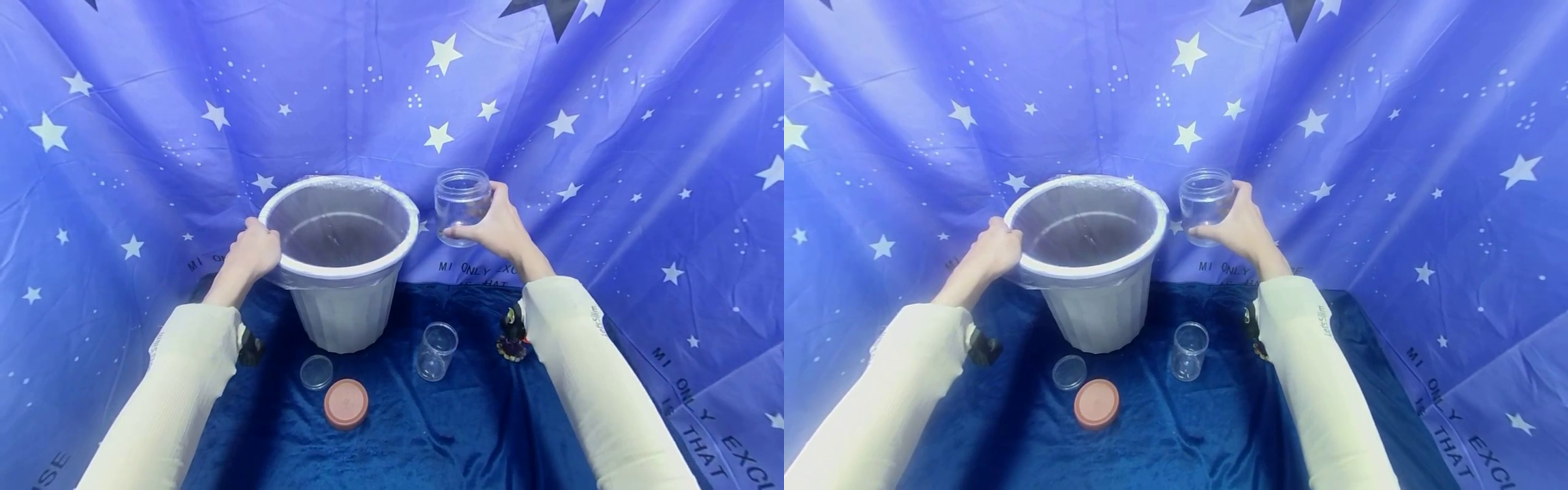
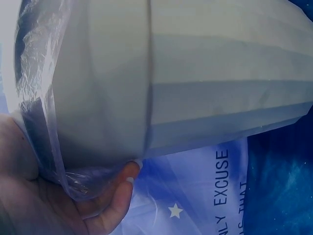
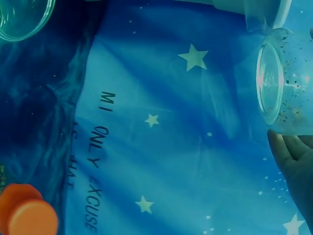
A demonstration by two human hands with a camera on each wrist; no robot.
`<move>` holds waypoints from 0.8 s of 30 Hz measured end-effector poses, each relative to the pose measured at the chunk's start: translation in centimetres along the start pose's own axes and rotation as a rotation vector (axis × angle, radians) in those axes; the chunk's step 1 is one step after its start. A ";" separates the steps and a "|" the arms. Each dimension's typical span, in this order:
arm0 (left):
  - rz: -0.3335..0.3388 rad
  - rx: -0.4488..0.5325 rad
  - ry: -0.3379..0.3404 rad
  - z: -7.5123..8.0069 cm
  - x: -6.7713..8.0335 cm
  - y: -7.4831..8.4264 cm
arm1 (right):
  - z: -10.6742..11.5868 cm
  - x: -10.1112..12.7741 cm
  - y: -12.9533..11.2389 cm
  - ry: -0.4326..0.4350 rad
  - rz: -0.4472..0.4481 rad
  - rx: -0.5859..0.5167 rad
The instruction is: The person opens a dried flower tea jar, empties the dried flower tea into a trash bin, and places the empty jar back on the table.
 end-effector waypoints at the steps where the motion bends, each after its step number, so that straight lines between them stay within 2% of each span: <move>1: 0.000 0.000 0.001 0.0 0.0 0.0 | -0.1 0.0 0.2 0.000 -0.006 -0.019; 5: 0.002 0.000 -0.003 0.0 0.1 0.1 | -0.3 0.1 0.9 0.017 -0.019 -0.052; 10: 0.004 0.001 -0.003 0.0 0.2 0.1 | -0.9 0.2 1.8 0.032 -0.030 -0.044; 24: 0.009 -0.003 -0.002 0.0 0.1 0.0 | -3.4 0.9 4.3 0.005 -0.064 -0.031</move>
Point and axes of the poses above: each hand's wrist, its own x-axis away from the middle knuckle, its own z-axis out of the back of the hand, y = z × x, the point moved 1 cm from there along -x, towards the middle knuckle, and after that the axes turned 12 degrees about x, right-handed, at the moved point
